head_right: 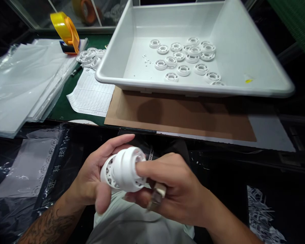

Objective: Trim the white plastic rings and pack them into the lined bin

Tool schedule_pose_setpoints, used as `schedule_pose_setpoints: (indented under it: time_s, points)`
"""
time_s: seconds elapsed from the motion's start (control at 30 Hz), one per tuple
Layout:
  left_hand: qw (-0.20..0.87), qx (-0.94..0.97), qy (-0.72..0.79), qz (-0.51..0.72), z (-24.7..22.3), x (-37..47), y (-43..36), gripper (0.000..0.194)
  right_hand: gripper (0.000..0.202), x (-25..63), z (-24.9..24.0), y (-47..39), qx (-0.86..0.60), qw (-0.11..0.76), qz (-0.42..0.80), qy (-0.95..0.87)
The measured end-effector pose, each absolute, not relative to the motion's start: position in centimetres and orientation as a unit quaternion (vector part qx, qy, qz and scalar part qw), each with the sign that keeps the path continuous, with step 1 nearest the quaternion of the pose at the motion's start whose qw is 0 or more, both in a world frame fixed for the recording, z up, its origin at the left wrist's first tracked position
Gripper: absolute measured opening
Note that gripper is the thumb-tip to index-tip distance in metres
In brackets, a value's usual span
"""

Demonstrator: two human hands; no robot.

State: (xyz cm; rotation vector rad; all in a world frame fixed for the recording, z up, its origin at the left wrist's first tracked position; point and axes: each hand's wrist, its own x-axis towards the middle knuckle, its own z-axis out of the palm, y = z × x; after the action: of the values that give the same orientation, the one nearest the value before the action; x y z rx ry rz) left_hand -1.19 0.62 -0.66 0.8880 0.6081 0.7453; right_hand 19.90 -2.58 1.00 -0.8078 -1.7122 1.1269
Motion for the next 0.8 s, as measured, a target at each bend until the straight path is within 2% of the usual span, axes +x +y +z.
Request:
schedule_pose_setpoints:
  time_s: [0.1, 0.17, 0.3, 0.8]
  points:
    - [0.799, 0.398, 0.289, 0.346, -1.0, -0.9, 0.7, 0.101, 0.023, 19.7, 0.9, -2.5, -0.325, 0.419, 0.458, -0.713]
    - [0.807, 0.379, 0.277, 0.357, -1.2, -0.9, 0.7, 0.099, 0.023, 19.8, 0.8, -2.7, -0.326, 0.454, 0.473, -0.682]
    - [0.807, 0.381, 0.249, 0.377, -1.2, -1.0, 0.9, 0.091, 0.011, 20.6, 0.9, -3.2, -0.373, 0.523, 0.495, -0.585]
    - [0.787, 0.439, 0.220, 0.374, -1.3, -1.4, 1.1, 0.097, 0.023, 20.1, 1.6, -2.7, -0.355, 0.493, 0.528, -0.594]
